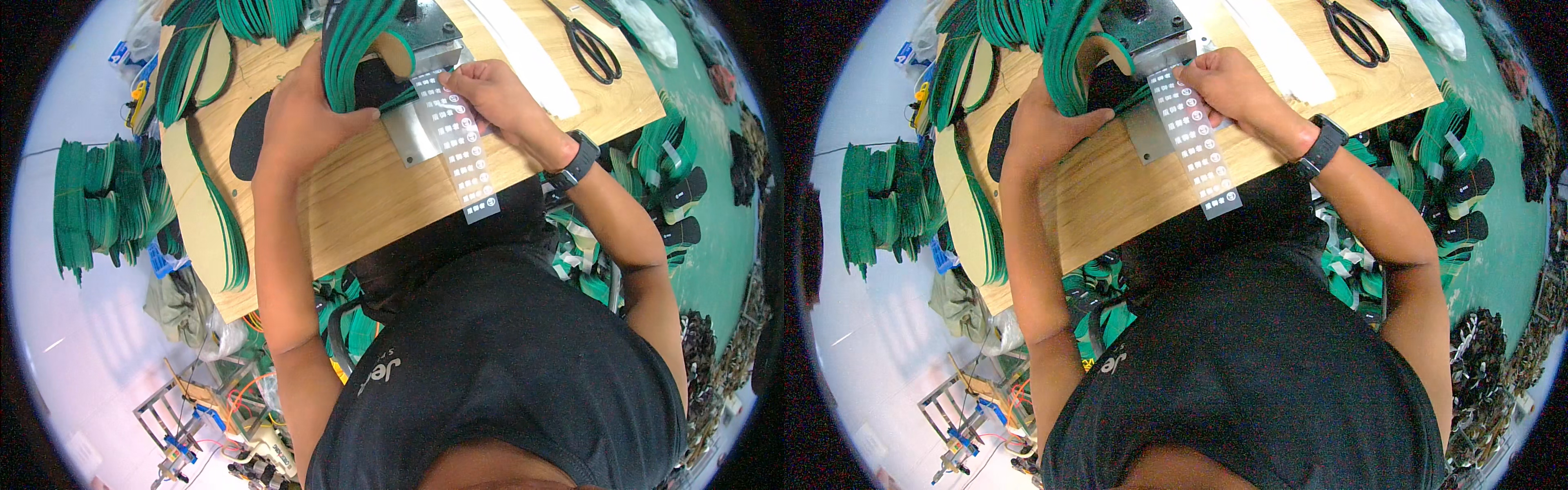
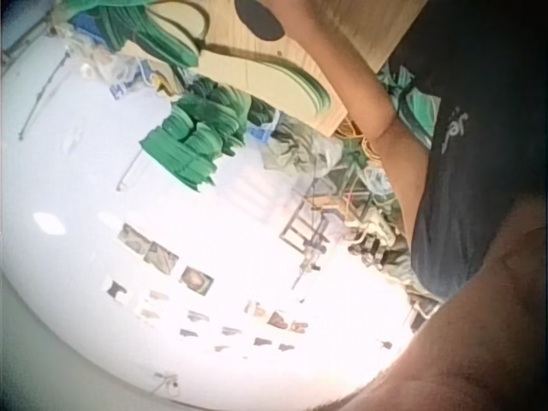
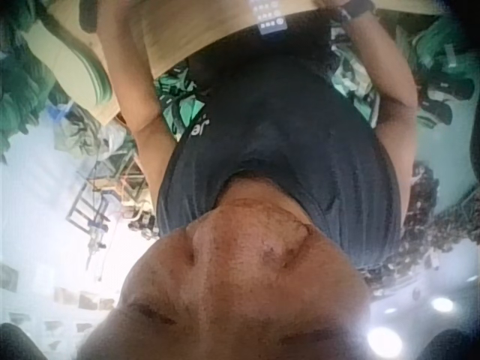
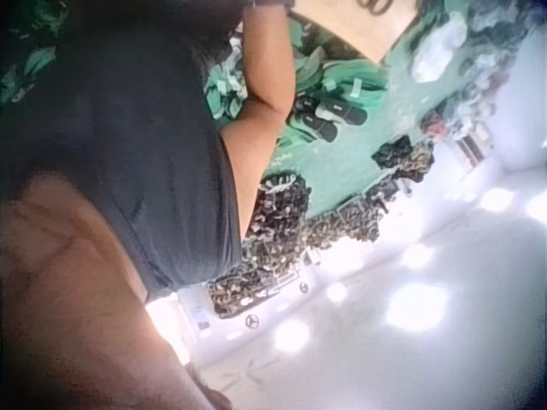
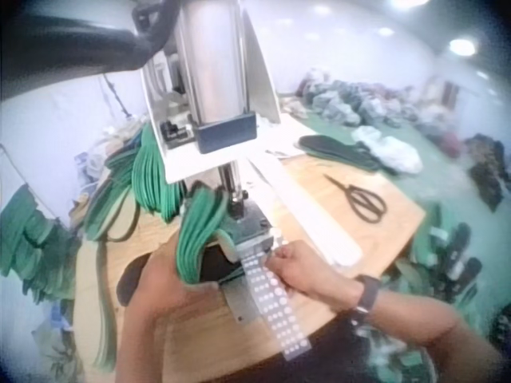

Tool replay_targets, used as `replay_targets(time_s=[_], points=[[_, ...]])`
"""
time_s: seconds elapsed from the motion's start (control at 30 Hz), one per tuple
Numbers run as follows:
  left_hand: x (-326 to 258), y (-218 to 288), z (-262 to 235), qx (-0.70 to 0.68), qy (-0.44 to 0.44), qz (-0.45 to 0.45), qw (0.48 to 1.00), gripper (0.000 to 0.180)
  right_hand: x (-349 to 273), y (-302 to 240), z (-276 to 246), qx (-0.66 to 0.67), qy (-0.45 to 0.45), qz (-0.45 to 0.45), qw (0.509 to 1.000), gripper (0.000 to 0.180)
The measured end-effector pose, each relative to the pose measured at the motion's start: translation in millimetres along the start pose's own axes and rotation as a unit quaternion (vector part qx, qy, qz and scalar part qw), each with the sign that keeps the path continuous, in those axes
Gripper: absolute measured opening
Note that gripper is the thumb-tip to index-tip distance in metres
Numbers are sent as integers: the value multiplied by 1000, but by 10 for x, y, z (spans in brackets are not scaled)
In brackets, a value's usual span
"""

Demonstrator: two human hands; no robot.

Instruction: The person applies stickers to shoe insoles by hand, using scissors to cut individual stickers from a sheet and pressing them onto the green foam insoles.

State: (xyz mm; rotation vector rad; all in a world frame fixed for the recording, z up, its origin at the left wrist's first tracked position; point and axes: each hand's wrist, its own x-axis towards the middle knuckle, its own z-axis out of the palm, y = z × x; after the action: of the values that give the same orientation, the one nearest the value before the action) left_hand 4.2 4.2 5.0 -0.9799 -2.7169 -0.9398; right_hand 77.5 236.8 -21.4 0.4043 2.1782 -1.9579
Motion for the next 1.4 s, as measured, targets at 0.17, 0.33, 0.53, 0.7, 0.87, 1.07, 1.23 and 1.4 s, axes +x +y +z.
replay_targets(time_s=[0.17, 0.33, 0.53, 0.7, 0.87, 1.07, 1.23, 1.4], points=[[-24, 42, 75, 62, 5, -8, 998, 68, -58, 90, -107, 6, -28, -36, 999, 27], [-12, 179, -36, 57, -14, -64, 996, 44, -231, 197, -414, 157, 81, -21, 984, 17], [20, -24, -69, -126, 95, -99, 982, 31, -65, 47, -216, 181, 22, -17, 983, 24], [-41, -212, -121, -266, 174, -130, 939, 25, 81, 8, -114, -18, -6, 29, 999, 25], [-51, -218, -134, -261, 190, -96, 942, 25, 69, -35, -88, -59, -13, 21, 998, 26], [-34, -237, -106, -281, 190, -70, 938, 23, 87, 8, -114, -64, -11, 9, 998, 28], [-46, -178, -111, -243, 187, -95, 947, 21, 94, 9, -106, -65, -7, 18, 998, 27], [-60, -125, -128, -225, 170, -118, 952, 21, 62, -14, -101, -73, -1, 7, 997, 29]])
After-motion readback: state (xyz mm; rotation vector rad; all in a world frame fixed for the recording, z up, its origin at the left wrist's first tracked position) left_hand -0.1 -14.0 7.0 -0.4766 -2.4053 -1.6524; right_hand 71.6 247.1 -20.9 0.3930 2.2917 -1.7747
